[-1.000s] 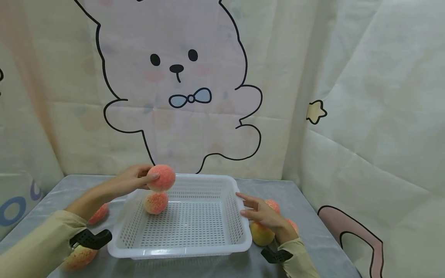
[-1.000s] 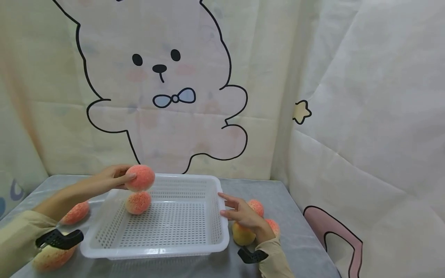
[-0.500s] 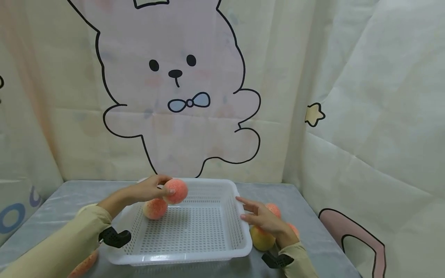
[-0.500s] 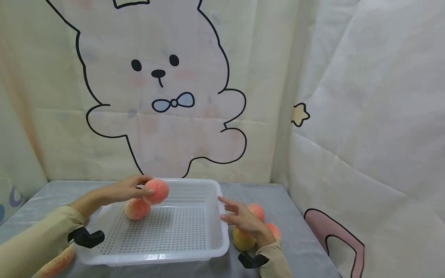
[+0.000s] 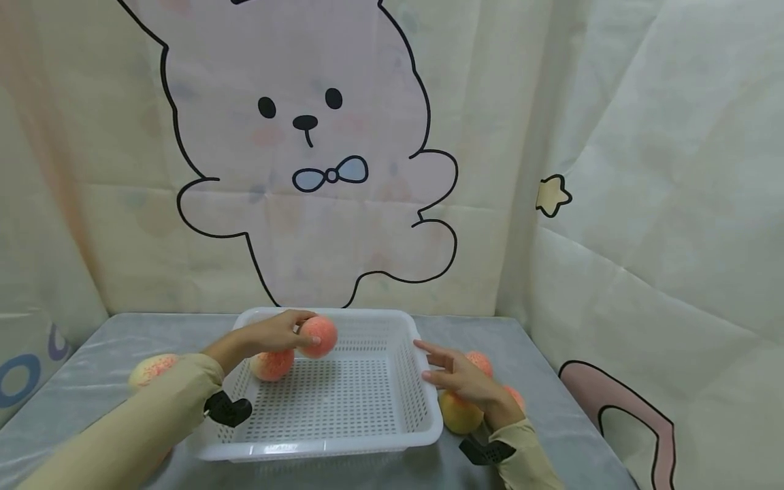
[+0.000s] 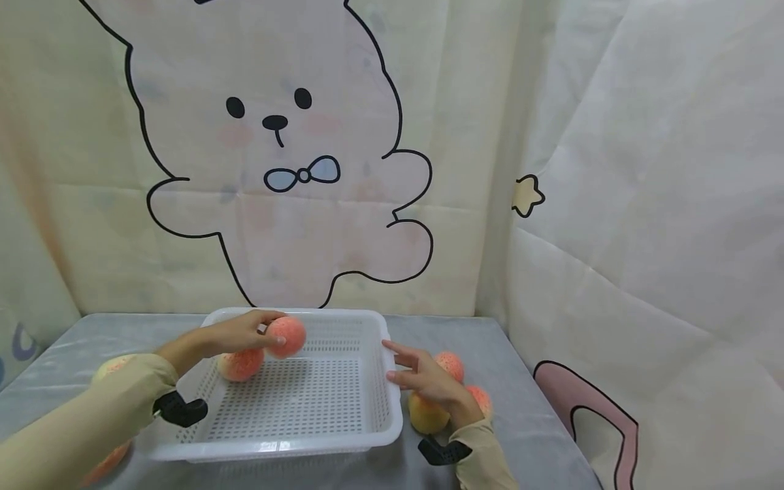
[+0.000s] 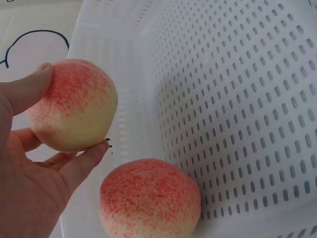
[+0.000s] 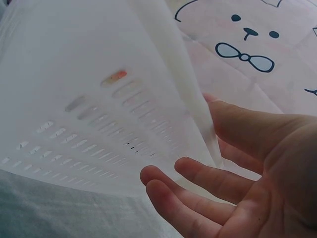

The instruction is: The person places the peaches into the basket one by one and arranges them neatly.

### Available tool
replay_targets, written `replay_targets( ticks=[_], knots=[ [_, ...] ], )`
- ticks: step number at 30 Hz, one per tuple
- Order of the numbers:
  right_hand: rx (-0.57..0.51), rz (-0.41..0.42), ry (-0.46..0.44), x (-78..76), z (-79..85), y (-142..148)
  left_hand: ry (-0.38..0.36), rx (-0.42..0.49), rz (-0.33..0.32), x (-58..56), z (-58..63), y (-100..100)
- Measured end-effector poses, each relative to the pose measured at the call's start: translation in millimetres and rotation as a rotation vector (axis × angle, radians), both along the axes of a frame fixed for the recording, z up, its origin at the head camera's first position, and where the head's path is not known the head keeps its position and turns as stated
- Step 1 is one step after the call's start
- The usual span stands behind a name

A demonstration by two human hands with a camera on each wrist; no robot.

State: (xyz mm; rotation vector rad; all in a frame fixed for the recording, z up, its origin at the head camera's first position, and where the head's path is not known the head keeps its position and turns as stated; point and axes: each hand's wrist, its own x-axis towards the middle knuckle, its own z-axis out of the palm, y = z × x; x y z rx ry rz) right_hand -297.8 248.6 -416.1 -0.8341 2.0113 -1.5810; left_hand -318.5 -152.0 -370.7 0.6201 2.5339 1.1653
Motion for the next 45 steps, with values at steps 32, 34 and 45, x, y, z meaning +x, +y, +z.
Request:
replay_targets(
  ticks=[32,34,45],
  knots=[
    [0.007,-0.014,0.002,-1.0,0.7,0.5,0.038,-0.193,-0.098,-10.8,-20.3,3.5],
    [0.004,-0.005,-0.001,-0.9,1.0,0.2,0.035,-0.202,-0.091,-10.6,-20.5,4.4],
    [0.009,-0.011,0.008,0.8,2.7,-2.2,-0.004,-0.297,0.015,-6.5,-12.1,8.4]
  ],
)
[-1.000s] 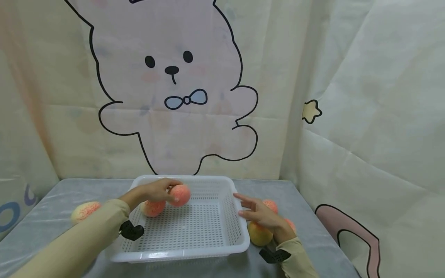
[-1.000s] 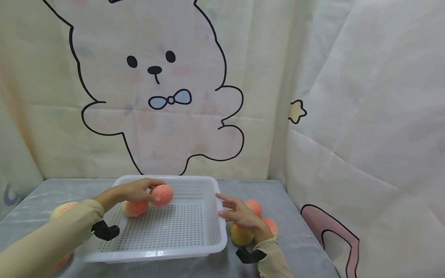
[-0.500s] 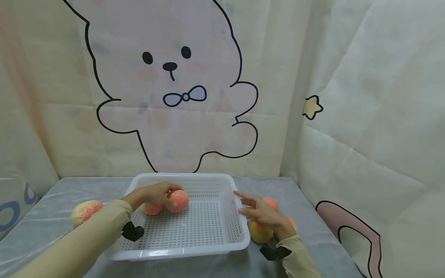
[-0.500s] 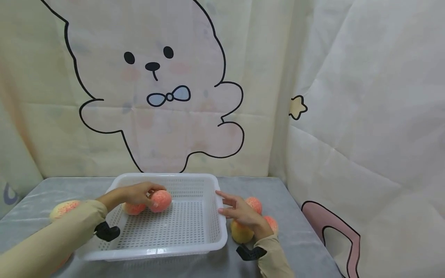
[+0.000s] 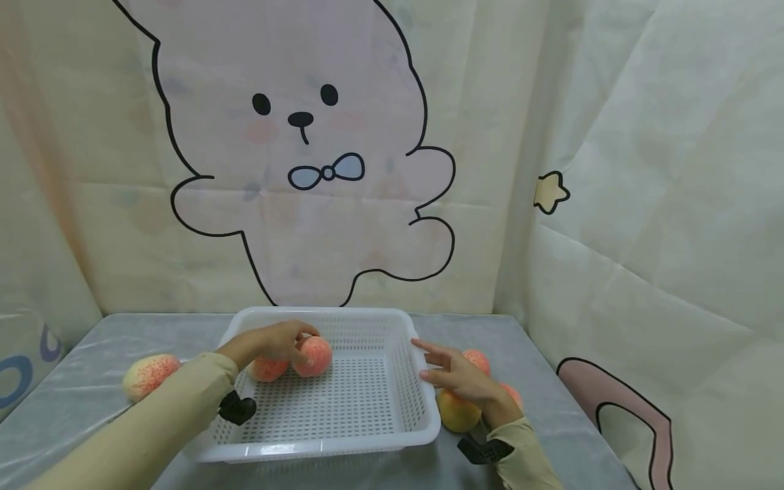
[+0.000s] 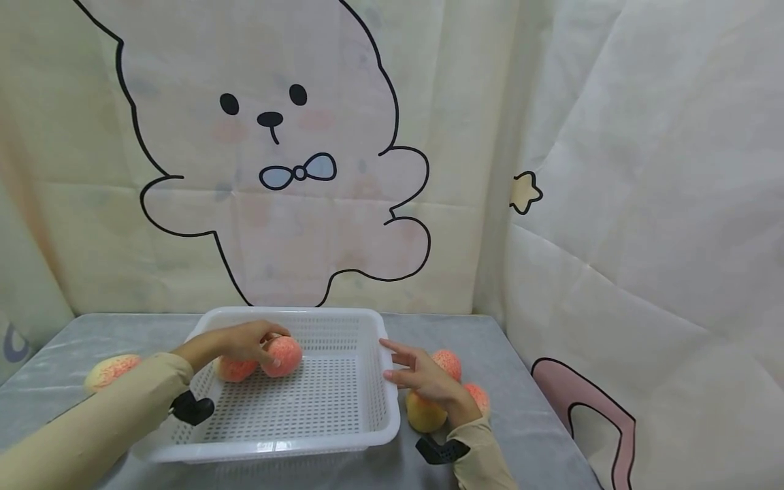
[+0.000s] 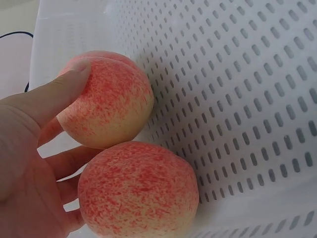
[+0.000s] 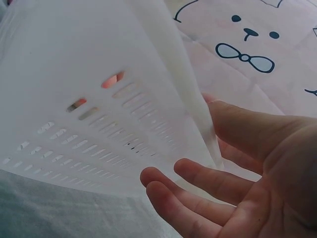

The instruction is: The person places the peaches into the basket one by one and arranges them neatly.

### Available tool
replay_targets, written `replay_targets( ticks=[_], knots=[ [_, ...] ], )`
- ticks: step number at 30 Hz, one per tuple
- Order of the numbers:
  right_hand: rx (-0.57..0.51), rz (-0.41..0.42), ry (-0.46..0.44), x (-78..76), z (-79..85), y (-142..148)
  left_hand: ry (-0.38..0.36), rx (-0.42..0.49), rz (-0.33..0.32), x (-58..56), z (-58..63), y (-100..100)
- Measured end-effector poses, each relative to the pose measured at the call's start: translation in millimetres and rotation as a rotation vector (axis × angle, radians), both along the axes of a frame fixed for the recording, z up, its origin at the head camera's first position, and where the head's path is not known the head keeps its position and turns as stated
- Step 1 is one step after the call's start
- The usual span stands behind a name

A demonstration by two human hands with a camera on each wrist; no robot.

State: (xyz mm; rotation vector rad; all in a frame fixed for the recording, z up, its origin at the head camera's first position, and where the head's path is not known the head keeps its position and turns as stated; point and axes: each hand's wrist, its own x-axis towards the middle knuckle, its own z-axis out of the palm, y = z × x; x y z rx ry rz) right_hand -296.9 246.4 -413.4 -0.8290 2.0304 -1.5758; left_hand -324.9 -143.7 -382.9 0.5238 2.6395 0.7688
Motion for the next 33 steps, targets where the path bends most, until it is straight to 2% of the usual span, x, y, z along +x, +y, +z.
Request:
replay_targets(
  ticks=[6,13,20,33],
  knots=[
    [0.002,0.014,0.011,-0.6,-0.4,0.5,0.026,-0.021,0.004,0.7,0.9,-4.1],
    [0.007,0.007,-0.001,-0.3,-0.5,0.8,0.056,-0.014,-0.025,1.6,4.6,-11.5],
    [0.001,0.009,0.009,-0.6,-0.6,0.6,0.104,0.017,-0.054,3.1,10.4,-20.7],
    [0.023,-0.030,-0.014,-1.0,-1.0,1.6,0.161,0.100,-0.044,12.0,16.9,-38.9]
  ],
)
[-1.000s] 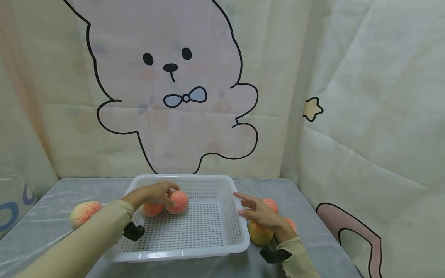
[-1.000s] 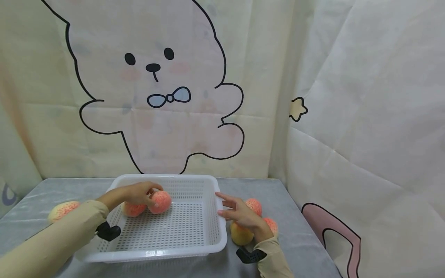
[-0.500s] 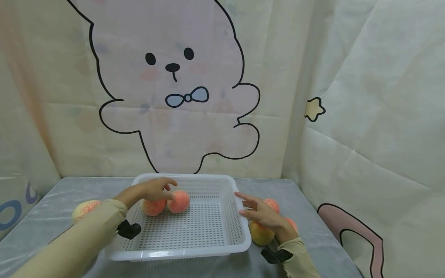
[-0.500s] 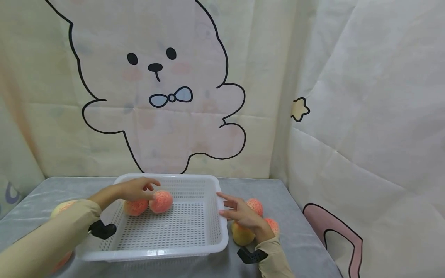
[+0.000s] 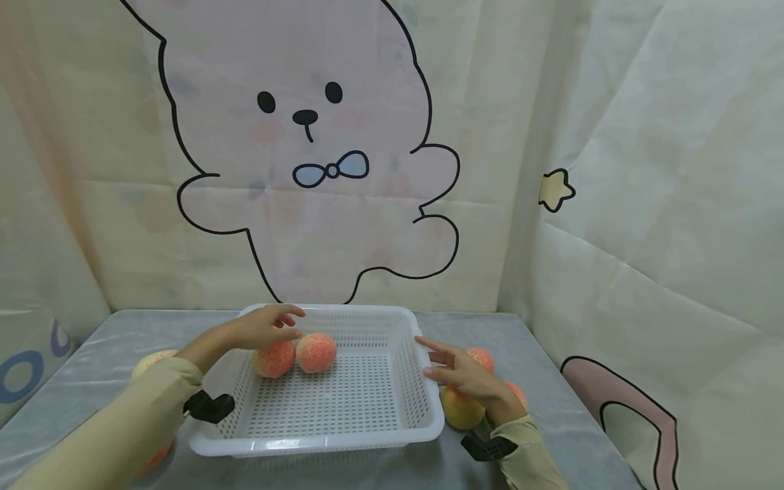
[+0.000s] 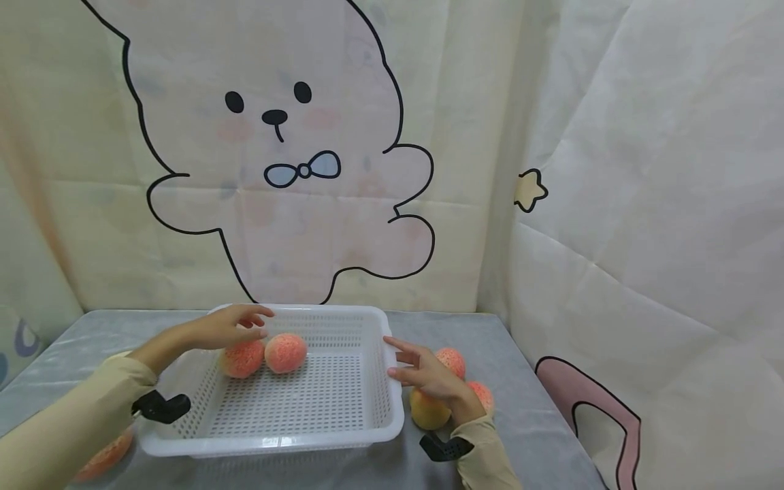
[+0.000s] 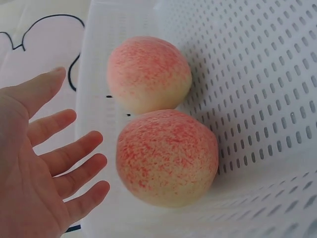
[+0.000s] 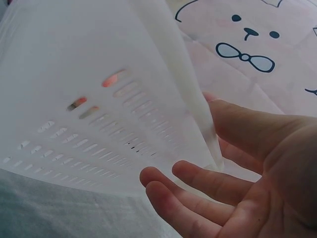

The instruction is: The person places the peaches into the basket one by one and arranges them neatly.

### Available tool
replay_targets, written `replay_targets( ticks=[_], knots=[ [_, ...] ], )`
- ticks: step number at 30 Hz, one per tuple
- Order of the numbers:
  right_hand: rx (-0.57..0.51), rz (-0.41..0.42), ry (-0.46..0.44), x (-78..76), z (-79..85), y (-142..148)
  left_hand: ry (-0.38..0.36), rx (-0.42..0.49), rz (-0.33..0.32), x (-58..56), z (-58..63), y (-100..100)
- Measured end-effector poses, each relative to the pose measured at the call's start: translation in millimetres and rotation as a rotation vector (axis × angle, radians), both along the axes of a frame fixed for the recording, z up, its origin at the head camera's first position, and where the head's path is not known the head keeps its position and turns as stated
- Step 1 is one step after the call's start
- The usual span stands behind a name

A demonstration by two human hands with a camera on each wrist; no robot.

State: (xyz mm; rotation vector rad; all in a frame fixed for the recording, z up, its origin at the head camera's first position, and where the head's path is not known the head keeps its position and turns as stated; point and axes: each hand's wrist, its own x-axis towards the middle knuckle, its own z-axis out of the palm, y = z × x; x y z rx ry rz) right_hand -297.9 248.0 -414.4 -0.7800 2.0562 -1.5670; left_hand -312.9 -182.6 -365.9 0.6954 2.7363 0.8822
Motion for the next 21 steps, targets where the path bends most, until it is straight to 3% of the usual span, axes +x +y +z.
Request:
replay_targets(
  ticks=[12,21],
  knots=[
    [0.004,0.000,0.005,0.7,0.8,0.0,0.056,0.126,0.002,10.7,8.7,-23.1],
    [0.009,0.015,0.033,-1.1,0.4,0.9,0.085,0.153,-0.021,5.4,15.0,-29.8]
  ],
)
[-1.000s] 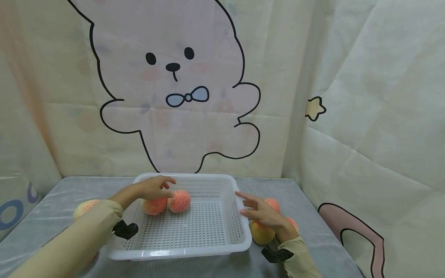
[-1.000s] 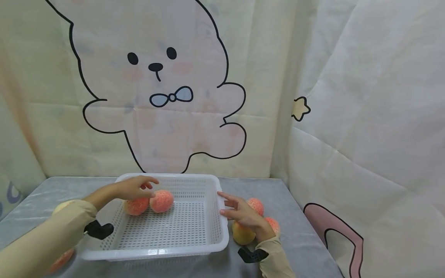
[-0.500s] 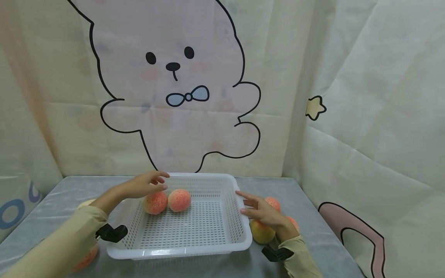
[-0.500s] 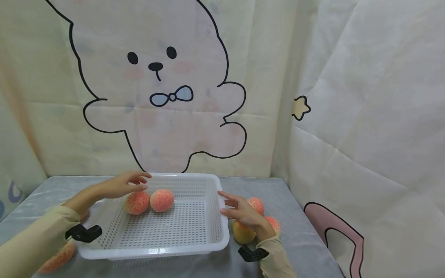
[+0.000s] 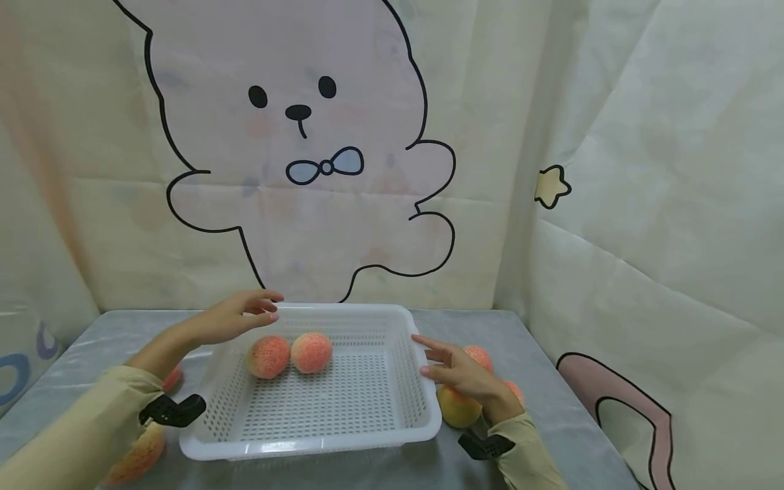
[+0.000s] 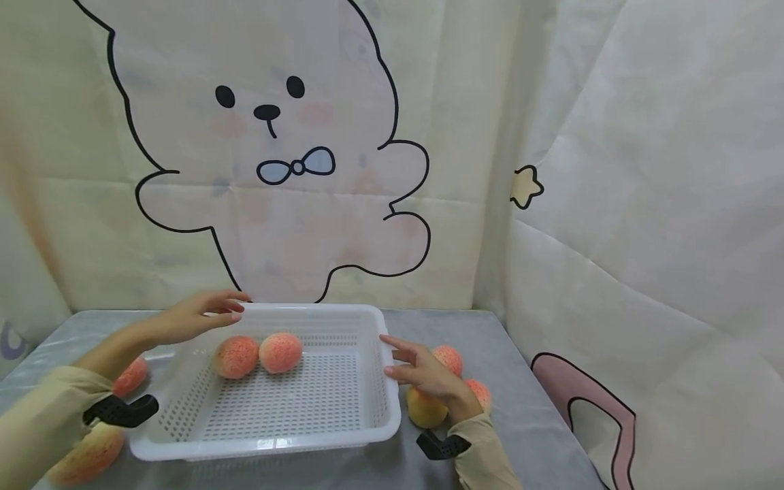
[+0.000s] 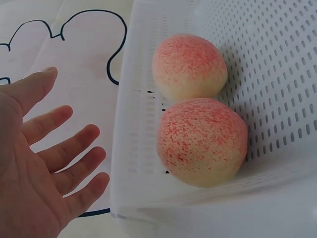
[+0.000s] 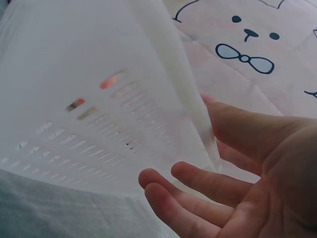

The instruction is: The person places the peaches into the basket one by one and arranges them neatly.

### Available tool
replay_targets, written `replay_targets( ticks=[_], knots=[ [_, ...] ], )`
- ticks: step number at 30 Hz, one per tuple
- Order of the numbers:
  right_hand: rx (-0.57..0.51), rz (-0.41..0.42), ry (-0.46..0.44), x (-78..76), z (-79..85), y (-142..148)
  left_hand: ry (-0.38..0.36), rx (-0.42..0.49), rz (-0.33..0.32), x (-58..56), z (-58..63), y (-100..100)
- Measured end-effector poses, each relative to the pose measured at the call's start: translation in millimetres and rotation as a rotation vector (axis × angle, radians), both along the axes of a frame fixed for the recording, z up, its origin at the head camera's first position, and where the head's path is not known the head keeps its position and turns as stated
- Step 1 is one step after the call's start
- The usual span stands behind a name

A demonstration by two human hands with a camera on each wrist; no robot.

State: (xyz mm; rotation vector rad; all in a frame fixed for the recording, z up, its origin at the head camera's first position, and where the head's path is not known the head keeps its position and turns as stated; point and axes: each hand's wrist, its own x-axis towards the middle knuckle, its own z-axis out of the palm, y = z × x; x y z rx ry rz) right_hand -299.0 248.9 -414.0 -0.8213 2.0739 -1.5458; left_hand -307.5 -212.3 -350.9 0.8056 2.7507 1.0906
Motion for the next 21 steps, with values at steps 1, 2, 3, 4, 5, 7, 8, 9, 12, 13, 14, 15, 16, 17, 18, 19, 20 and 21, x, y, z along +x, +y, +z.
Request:
replay_targets(
  ticks=[1,2,3,4,5,7,8,9,12,13,14,15,16,17,18,19,20,21],
  knots=[
    [0.000,0.004,0.003,-0.2,0.6,-1.0,0.012,0.001,0.003,0.7,1.1,-0.7],
    [-0.003,0.010,0.006,-0.4,1.1,-1.9,0.018,0.006,0.004,1.5,2.2,-1.2],
    [-0.006,0.013,0.005,-0.7,1.1,-2.3,0.022,0.010,0.003,2.4,3.0,-1.7],
    [-0.009,0.015,0.004,-0.7,0.9,-2.3,0.024,0.013,0.003,3.4,3.5,-2.1],
    [-0.012,0.018,0.000,-0.4,0.6,-2.1,0.019,0.017,0.005,4.7,4.0,-2.2],
    [-0.016,0.017,-0.007,-0.1,-0.9,-0.9,0.005,0.019,0.007,6.6,4.2,-3.1],
    [-0.018,0.016,-0.011,0.1,-1.7,-0.1,-0.004,0.021,0.009,7.4,4.5,-4.0],
    [-0.015,0.014,-0.014,0.3,-2.6,0.7,-0.009,0.019,0.011,8.3,4.5,-5.2],
    [-0.004,0.011,-0.017,1.2,-4.5,1.2,-0.016,0.017,0.022,11.0,4.8,-9.4],
    [-0.002,0.010,-0.016,1.3,-4.5,0.9,-0.017,0.016,0.027,11.8,5.1,-10.7],
    [0.000,0.010,-0.014,1.3,-4.4,0.5,-0.019,0.012,0.035,12.5,5.7,-11.8],
    [0.001,0.011,-0.013,1.2,-4.1,0.0,-0.019,0.010,0.040,13.0,6.3,-12.7],
    [0.000,0.010,-0.010,1.0,-3.6,-0.5,-0.021,0.009,0.045,13.3,7.0,-13.5],
    [-0.001,0.009,-0.010,1.0,-2.9,-0.9,-0.023,0.008,0.049,13.7,7.8,-14.0],
    [-0.004,0.008,-0.012,0.8,-2.3,-1.3,-0.025,0.008,0.053,14.1,8.5,-14.4],
    [-0.005,0.005,-0.012,0.8,-1.9,-1.6,-0.022,0.008,0.057,14.4,9.1,-14.7],
    [-0.009,0.006,-0.013,1.0,-1.5,-1.9,-0.020,0.010,0.059,14.7,9.5,-15.0],
    [-0.015,0.010,-0.013,1.4,-1.3,-2.1,-0.016,0.013,0.056,15.1,9.6,-15.3]
  ],
)
